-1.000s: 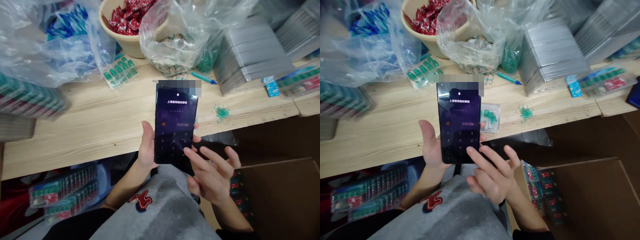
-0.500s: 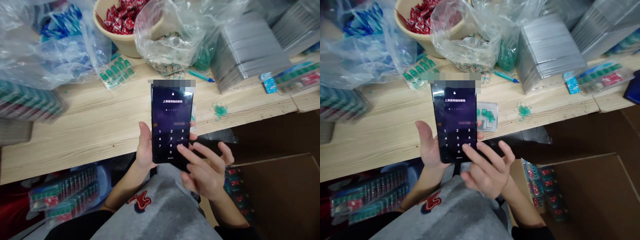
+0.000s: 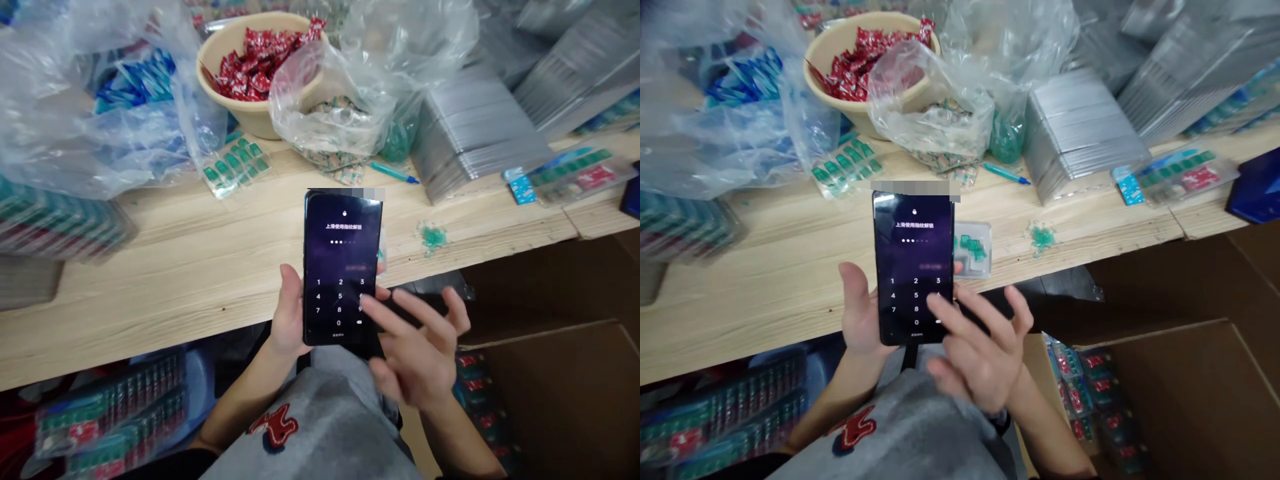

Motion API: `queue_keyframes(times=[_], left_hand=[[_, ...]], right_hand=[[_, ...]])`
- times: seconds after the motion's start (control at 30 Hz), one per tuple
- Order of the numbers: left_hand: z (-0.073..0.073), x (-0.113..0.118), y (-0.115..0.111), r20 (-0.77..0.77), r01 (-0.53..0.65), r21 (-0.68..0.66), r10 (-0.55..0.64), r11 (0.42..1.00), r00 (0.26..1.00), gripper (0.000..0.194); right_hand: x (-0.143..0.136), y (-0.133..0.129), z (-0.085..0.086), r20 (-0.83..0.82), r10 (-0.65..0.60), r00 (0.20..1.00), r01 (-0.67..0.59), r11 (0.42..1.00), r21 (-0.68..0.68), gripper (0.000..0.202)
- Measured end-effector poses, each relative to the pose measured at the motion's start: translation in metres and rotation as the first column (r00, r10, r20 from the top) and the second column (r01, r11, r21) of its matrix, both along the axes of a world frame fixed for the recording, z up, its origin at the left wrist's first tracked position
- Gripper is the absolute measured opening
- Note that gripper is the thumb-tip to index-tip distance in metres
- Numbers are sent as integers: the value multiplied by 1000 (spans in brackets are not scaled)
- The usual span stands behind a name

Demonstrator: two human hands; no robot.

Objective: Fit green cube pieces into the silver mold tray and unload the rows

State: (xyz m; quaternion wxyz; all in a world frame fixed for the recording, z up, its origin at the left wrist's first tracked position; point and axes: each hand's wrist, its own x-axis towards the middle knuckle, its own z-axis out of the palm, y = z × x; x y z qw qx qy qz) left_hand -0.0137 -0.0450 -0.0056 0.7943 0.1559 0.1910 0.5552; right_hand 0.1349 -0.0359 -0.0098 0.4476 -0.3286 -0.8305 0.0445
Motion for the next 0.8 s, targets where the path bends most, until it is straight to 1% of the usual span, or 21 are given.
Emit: queue_keyframes(times=[0.07, 0.17, 0.3, 0.4, 0.47, 0.53, 0.57, 0.63, 0.7, 0.77, 0.8], left_hand=[[-2, -2, 1, 46, 40, 25, -41, 999, 998, 75], [-4, -4, 1, 46, 30, 6, -30, 1000, 998, 75], [-2, -3, 0, 8, 7, -11, -7, 1000, 1000, 74], [-1, -3, 0, 21, 17, 9, -17, 1000, 1000, 74], [-1, -3, 0, 16, 30, 19, -30, 999, 999, 75], [-2, -4, 0, 4, 28, 27, -28, 999, 1000, 75], [-3, -4, 0, -2, 25, 31, -25, 999, 1000, 73], [-4, -4, 0, -16, 18, 38, -17, 999, 1000, 71], [-4, -4, 1, -35, 11, 45, -10, 999, 999, 70], [-5, -4, 1, -49, 2, 50, 0, 999, 999, 70], [-5, -4, 2, -51, -1, 50, 3, 999, 999, 70]], right_hand=[[0, -6, 0, 30, 66, 997, -67, 998, 16, 44], [-1, -12, -3, 79, 119, 990, -120, 993, 18, 45], [-5, -10, -4, 49, 91, 995, -91, 996, 12, 46], [-5, -8, -1, 32, 80, 996, -81, 997, 12, 40], [-1, -8, 0, -31, 74, 997, -74, 997, 11, 35], [8, -5, -2, -74, 33, 997, -33, 999, 2, 31], [14, -3, -5, -75, -6, 997, 6, 1000, -1, 28], [28, 5, -14, -81, -139, 987, 140, 990, 6, 20], [42, 16, -24, -120, -286, 951, 289, 957, 7, 5], [54, 26, -32, -150, -371, 916, 373, 928, -18, 47], [59, 29, -35, -134, -389, 911, 388, 921, -35, 60]])
